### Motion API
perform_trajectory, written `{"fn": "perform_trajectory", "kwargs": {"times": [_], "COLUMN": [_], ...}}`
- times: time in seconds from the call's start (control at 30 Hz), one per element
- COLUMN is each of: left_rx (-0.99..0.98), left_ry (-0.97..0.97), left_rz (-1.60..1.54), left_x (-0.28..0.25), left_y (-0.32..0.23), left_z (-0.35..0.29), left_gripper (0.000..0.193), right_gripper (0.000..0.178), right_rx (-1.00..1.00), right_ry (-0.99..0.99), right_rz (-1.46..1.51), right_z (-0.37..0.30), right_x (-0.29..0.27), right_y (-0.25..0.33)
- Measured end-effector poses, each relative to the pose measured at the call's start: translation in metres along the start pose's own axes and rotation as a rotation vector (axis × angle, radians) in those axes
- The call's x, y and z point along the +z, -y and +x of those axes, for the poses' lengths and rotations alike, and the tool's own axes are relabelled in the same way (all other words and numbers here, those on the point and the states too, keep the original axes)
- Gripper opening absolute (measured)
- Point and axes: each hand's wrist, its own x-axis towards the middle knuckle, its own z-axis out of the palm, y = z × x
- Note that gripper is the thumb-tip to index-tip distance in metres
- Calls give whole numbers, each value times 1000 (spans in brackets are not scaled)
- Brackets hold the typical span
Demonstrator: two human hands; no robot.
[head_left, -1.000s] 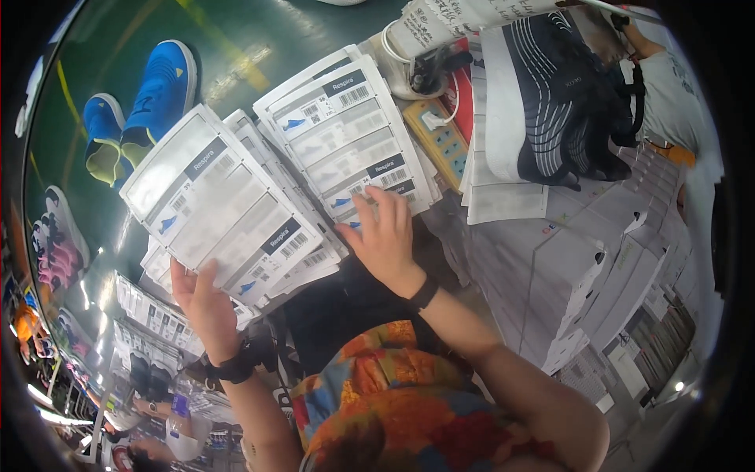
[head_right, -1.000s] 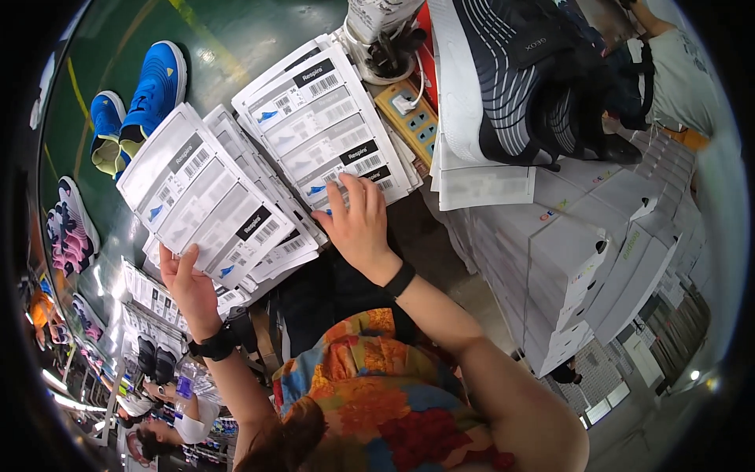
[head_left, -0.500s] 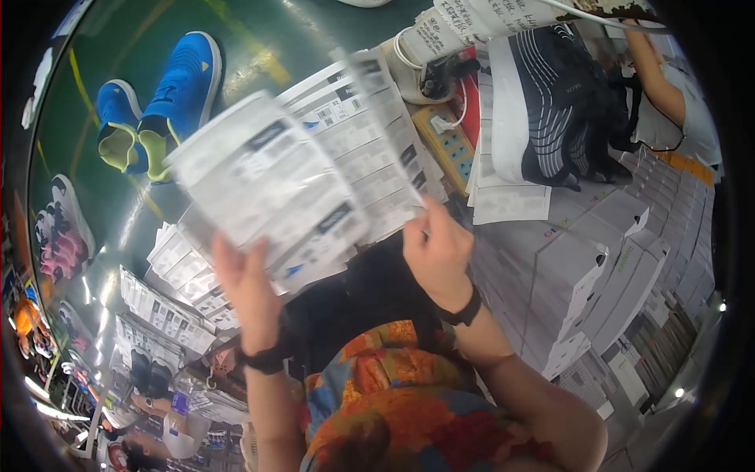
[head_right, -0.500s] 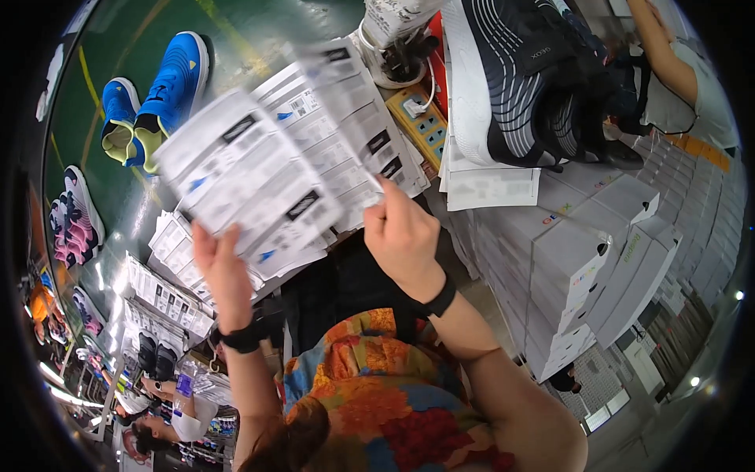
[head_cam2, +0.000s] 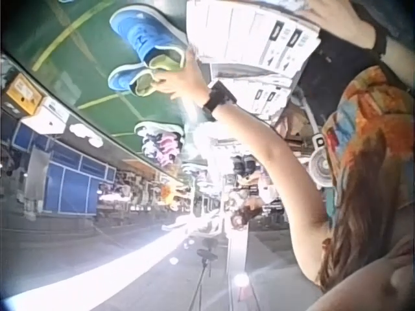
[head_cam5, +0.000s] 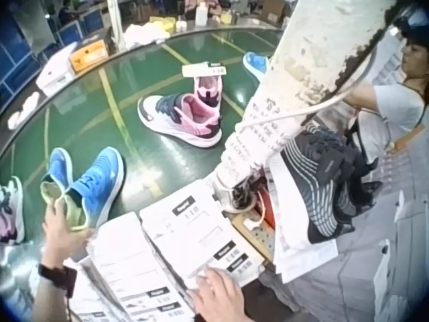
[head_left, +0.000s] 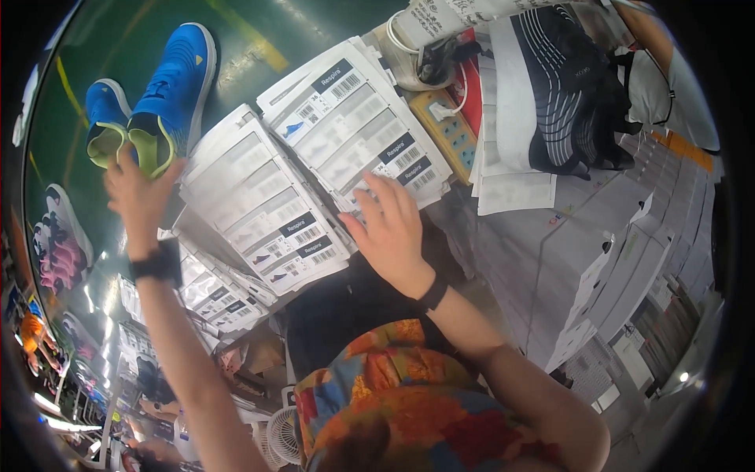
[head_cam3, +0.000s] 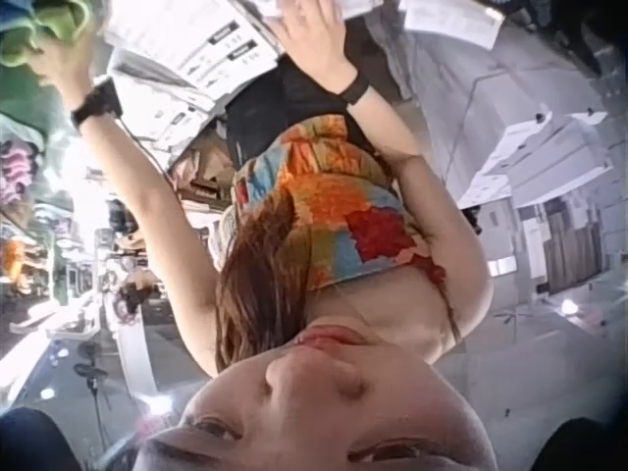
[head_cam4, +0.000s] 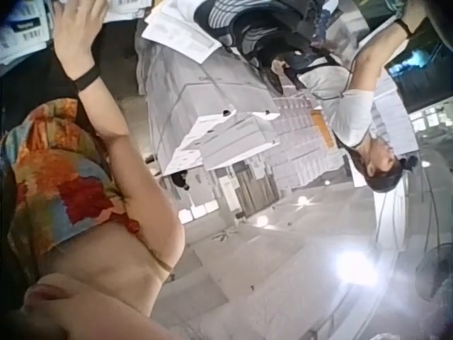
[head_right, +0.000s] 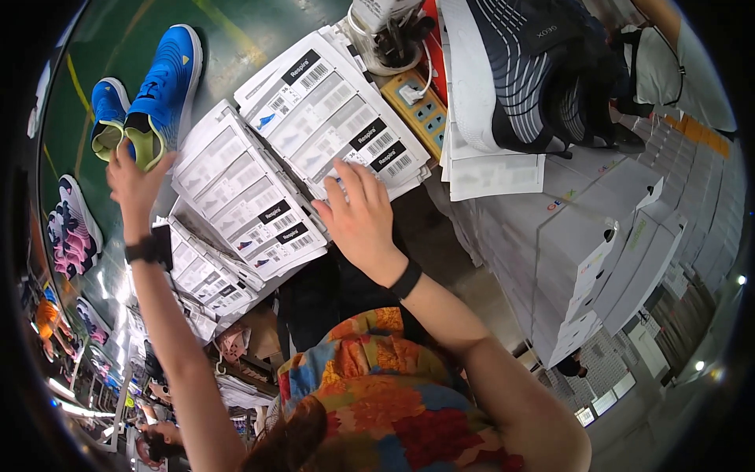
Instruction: The recorder is matching shoes with their corresponding labels and organizing them at a workstation in a shoe factory.
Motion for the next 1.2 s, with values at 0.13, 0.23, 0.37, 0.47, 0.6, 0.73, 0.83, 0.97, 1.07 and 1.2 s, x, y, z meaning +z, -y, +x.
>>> {"fn": "perform_trajectory", "kwargs": {"times": [0.13, 0.23, 0.37, 0.47, 0.6, 0.73, 0.83, 0.97, 1.07, 1.2], "left_rx": [43, -189, 199, 488, 730, 653, 637, 639, 356, 38], "left_ry": [204, 329, -78, 55, 305, 247, 281, 366, 937, 948], "left_rz": [-195, -232, -145, -814, -607, -555, -489, -561, -1296, -1999], "left_x": [20, 13, -7, -48, -42, -37, -41, -62, -135, -200], "left_y": [15, 8, -37, -104, -164, -191, -198, -186, -159, -97], "left_z": [35, 79, 78, 28, -58, -75, -69, -61, -38, -74], "left_gripper": [80, 84, 57, 31, 42, 44, 33, 31, 33, 53], "right_gripper": [21, 16, 19, 13, 3, 8, 9, 9, 9, 34], "right_rx": [-94, -59, -10, 2, 317, 356, 152, -26, -107, -476], "right_ry": [-55, -41, -66, -97, -158, -365, -476, -593, -444, -44], "right_rz": [-69, -36, 113, 187, 442, 510, 432, 473, 268, 200], "right_z": [-7, -1, 1, 3, 5, -6, -6, 8, 14, 44], "right_x": [27, 21, 20, 15, 12, -11, -58, -111, -144, -131], "right_y": [-15, -11, -20, -27, -28, -32, -22, 10, 28, 68]}}
